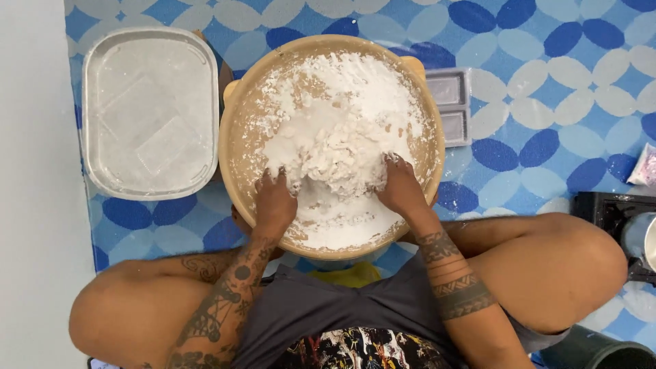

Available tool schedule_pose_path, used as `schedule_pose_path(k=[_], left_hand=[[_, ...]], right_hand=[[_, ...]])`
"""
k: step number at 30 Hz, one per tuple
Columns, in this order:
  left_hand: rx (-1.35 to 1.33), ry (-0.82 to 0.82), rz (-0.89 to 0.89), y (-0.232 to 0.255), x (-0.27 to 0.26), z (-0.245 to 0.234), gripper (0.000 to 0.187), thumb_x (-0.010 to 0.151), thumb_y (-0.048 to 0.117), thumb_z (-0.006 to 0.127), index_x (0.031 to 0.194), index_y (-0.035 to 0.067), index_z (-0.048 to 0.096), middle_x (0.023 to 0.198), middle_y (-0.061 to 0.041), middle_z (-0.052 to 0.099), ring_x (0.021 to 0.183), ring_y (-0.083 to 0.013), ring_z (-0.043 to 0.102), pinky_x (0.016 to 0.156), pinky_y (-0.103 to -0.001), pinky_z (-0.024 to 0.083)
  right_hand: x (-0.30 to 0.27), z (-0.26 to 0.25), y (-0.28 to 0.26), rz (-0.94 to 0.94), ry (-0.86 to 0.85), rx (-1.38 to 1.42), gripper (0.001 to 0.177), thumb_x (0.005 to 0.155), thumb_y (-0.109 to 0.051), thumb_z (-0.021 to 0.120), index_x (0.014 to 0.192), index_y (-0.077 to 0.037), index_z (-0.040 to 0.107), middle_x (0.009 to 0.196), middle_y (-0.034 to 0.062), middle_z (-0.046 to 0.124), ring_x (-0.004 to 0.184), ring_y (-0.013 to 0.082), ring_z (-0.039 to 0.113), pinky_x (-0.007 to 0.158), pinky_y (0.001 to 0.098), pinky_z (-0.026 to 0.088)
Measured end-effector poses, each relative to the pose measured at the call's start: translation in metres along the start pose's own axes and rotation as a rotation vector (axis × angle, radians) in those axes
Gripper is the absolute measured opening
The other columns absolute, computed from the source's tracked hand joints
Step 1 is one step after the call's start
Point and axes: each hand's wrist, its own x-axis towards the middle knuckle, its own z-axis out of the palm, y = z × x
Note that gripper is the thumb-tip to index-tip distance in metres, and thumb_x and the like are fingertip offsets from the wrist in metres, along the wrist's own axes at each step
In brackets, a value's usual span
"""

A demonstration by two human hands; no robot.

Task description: Kneading and mixing dough by hand in a large wooden bowl.

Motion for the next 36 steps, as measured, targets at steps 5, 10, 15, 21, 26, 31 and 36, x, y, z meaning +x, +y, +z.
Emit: schedule_pose_path(k=[5,10,15,21,26,31,36], left_hand=[[-0.015,0.112,0.101,-0.002,-0.004,0.008,0.052,0.098,0.009,0.056,0.148,0.0,0.05,0.15,-0.031,0.042,0.136,-0.0477,0.045,0.105,-0.053,0.05],[0.044,0.113,0.063,0.0,0.006,-0.004,0.069,0.09,0.021,0.069,0.152,0.004,0.046,0.148,-0.031,0.043,0.133,-0.0471,0.047,0.101,-0.055,0.052],[0.098,0.154,0.091,-0.005,0.026,-0.001,0.065,0.086,0.023,0.075,0.146,0.004,0.055,0.145,-0.03,0.047,0.131,-0.0472,0.048,0.1,-0.054,0.053],[0.124,0.201,0.111,-0.022,0.051,0.016,0.054,0.089,0.02,0.072,0.14,0.007,0.06,0.136,-0.026,0.053,0.127,-0.0435,0.051,0.095,-0.051,0.057],[0.073,0.252,0.112,-0.024,0.055,0.019,0.049,0.088,0.019,0.074,0.134,0.006,0.063,0.13,-0.023,0.055,0.125,-0.0407,0.053,0.095,-0.049,0.057],[0.028,0.301,0.119,-0.031,0.051,0.017,0.047,0.085,0.023,0.079,0.127,0.007,0.064,0.121,-0.019,0.057,0.118,-0.0388,0.056,0.097,-0.048,0.055],[-0.011,0.396,0.149,-0.036,0.057,0.023,0.04,0.084,0.028,0.077,0.118,0.01,0.067,0.117,-0.017,0.059,0.114,-0.0393,0.059,0.101,-0.05,0.051]], right_hand=[[-0.018,-0.001,-0.02,-0.026,0.076,-0.103,0.074,0.084,-0.002,0.068,0.152,0.006,0.04,0.154,0.0322,0.038,0.133,0.0503,0.046,0.097,0.0574,0.057],[-0.002,-0.022,-0.022,-0.058,0.086,-0.263,0.103,0.068,-0.018,0.089,0.155,0.003,0.037,0.162,0.0282,0.031,0.133,0.0518,0.041,0.104,0.0605,0.049],[0.038,0.006,0.018,-0.172,0.078,-0.335,0.094,0.062,-0.032,0.088,0.144,-0.003,0.052,0.159,0.0182,0.042,0.132,0.0478,0.044,0.099,0.055,0.052],[0.031,0.0,0.01,-0.184,0.119,-0.236,0.064,0.08,0.001,0.064,0.142,-0.001,0.053,0.147,0.0193,0.049,0.12,0.0463,0.052,0.083,0.049,0.064],[0.043,0.019,0.026,-0.195,0.181,-0.273,0.052,0.082,-0.001,0.06,0.134,-0.003,0.058,0.131,0.0161,0.057,0.112,0.0392,0.057,0.08,0.0444,0.065],[0.03,0.019,0.021,-0.235,0.262,-0.327,0.046,0.085,-0.001,0.056,0.13,-0.004,0.062,0.115,0.0145,0.062,0.105,0.0349,0.06,0.077,0.0387,0.064],[0.014,0.006,0.004,-0.268,0.342,-0.244,0.039,0.089,-0.015,0.065,0.127,-0.005,0.062,0.114,0.0177,0.063,0.105,0.04,0.06,0.083,0.0441,0.06]])
